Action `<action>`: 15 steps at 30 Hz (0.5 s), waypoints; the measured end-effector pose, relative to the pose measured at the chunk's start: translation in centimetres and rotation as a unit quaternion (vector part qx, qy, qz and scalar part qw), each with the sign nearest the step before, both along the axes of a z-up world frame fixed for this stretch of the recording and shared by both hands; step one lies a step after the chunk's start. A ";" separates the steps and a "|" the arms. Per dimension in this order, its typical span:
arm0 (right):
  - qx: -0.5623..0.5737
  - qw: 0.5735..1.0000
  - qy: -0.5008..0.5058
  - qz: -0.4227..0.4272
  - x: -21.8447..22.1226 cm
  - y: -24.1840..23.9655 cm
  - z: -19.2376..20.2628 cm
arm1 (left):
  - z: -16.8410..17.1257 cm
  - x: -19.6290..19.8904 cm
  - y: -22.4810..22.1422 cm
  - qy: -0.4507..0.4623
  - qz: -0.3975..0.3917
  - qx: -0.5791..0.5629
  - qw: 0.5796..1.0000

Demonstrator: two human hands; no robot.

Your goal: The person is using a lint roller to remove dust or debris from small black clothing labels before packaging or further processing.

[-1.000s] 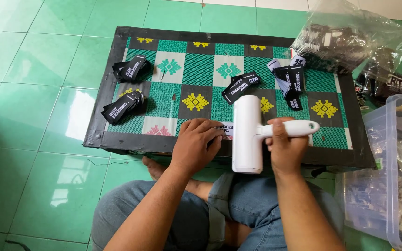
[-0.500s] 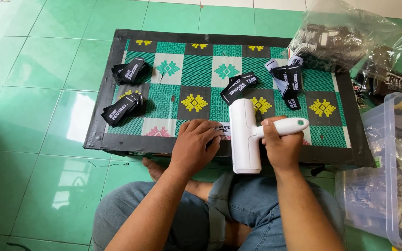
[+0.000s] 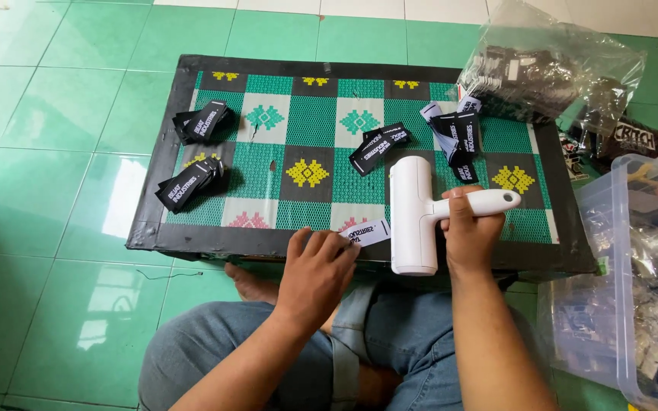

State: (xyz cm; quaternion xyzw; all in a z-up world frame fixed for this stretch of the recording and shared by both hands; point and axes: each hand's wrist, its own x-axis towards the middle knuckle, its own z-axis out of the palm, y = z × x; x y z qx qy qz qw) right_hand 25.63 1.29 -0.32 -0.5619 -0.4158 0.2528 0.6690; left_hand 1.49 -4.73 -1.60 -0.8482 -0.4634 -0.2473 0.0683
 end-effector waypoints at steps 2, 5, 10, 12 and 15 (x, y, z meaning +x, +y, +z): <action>0.000 1.000 0.003 0.001 0.3 0.2 -0.5 | 0.4 0.1 -0.3 0.007 -0.002 -0.010 1.000; 0.001 1.000 0.005 0.006 0.5 0.3 -0.9 | 0.9 -0.3 -0.7 -0.003 -0.014 -0.027 1.000; 0.010 1.000 0.003 0.012 0.5 0.3 -0.9 | 2.0 -2.2 -0.8 -0.071 -0.014 -0.063 0.995; 0.011 1.000 0.003 0.015 0.6 0.5 -1.3 | 1.5 -4.0 -0.3 -0.172 0.013 -0.115 0.978; 0.019 1.000 -0.015 0.014 0.8 0.8 -2.3 | 1.7 -5.8 0.3 -0.158 0.039 -0.035 0.986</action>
